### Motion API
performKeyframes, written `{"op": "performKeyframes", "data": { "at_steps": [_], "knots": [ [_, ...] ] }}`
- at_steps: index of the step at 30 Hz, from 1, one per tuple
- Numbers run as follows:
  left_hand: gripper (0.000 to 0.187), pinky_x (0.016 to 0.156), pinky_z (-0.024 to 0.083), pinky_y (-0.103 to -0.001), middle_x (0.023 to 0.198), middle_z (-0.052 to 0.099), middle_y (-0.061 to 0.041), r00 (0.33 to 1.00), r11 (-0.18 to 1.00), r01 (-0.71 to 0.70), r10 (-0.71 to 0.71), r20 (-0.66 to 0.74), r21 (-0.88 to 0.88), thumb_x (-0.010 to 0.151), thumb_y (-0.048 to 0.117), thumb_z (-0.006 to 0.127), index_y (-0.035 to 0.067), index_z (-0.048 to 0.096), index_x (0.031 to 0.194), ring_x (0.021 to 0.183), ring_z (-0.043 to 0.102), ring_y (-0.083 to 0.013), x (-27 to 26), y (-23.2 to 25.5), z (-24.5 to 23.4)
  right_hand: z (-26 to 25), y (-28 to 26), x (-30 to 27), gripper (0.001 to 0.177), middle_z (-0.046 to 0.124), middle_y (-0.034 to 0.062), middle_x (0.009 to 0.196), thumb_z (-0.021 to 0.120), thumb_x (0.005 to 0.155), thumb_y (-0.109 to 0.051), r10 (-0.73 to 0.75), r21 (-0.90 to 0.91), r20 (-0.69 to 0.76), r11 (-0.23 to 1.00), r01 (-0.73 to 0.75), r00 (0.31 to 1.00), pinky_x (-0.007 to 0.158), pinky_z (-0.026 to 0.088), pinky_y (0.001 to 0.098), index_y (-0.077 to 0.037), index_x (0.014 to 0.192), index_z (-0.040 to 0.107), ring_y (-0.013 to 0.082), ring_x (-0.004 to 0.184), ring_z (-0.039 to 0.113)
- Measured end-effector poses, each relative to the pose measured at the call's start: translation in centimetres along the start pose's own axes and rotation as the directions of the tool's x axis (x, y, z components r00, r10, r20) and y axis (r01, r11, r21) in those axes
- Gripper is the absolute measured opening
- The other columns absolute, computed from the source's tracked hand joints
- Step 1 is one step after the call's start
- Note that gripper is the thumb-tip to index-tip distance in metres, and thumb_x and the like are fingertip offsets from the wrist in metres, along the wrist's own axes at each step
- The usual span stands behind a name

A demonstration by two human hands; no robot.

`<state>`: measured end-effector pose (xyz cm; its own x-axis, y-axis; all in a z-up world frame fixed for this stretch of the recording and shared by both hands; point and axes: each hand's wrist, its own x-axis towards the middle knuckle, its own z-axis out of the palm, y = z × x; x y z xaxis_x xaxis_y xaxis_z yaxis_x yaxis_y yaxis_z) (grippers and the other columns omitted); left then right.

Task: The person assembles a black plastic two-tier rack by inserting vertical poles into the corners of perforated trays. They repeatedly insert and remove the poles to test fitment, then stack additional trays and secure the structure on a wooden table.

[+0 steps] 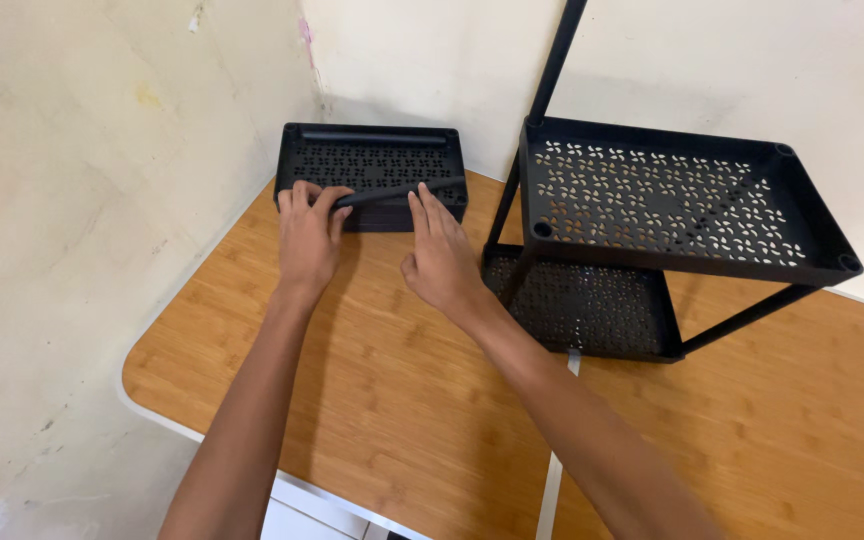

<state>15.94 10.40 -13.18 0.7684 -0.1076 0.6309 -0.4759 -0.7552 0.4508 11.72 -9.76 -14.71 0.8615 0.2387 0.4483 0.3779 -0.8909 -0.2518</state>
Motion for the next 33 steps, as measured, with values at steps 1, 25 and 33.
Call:
{"op": "performKeyframes", "data": {
  "at_steps": [1, 25, 33],
  "knots": [
    [0.022, 0.095, 0.045, -0.045, 0.112, 0.055, -0.012, 1.000, 1.000, -0.006, 0.006, 0.011, 0.001, 0.097, 0.017, 0.070, 0.013, 0.074, 0.118, 0.109, 0.049, -0.0330, 0.4, -0.4, 0.6, 0.7, 0.4, 0.3, 0.083, 0.021, 0.0241, 0.166, 0.063, 0.084, -0.010, 0.026, -0.010, 0.013, 1.000, -0.025, 1.000, 0.123, 0.028, 0.0525, 0.005, 0.156, 0.025, 0.0388, 0.153, 0.026],
    [0.044, 0.108, 0.025, -0.051, 0.125, 0.056, -0.010, 0.976, 0.983, 0.033, -0.070, 0.206, 0.181, 0.093, 0.045, 0.066, 0.015, 0.071, 0.125, 0.121, 0.043, -0.0303, 1.9, -1.4, 7.4, 3.7, 1.6, 2.0, 0.093, 0.016, 0.0154, 0.167, 0.068, 0.080, -0.016, 0.169, -0.018, 0.186, 0.985, -0.169, 0.968, 0.118, 0.028, 0.0596, -0.004, 0.158, 0.020, 0.0357, 0.153, 0.013],
    [0.070, 0.114, 0.018, -0.053, 0.157, 0.043, -0.010, 0.951, 0.970, 0.028, -0.101, 0.293, 0.242, 0.085, 0.049, 0.068, 0.022, 0.055, 0.148, 0.137, 0.034, -0.0333, 1.3, -1.4, 7.6, 2.1, 1.1, 1.7, 0.101, -0.005, 0.0127, 0.170, 0.070, 0.081, -0.019, 0.219, -0.017, 0.306, 0.974, -0.224, 0.927, 0.126, 0.017, 0.0545, -0.009, 0.161, 0.010, 0.0307, 0.158, 0.001]
  ]
}}
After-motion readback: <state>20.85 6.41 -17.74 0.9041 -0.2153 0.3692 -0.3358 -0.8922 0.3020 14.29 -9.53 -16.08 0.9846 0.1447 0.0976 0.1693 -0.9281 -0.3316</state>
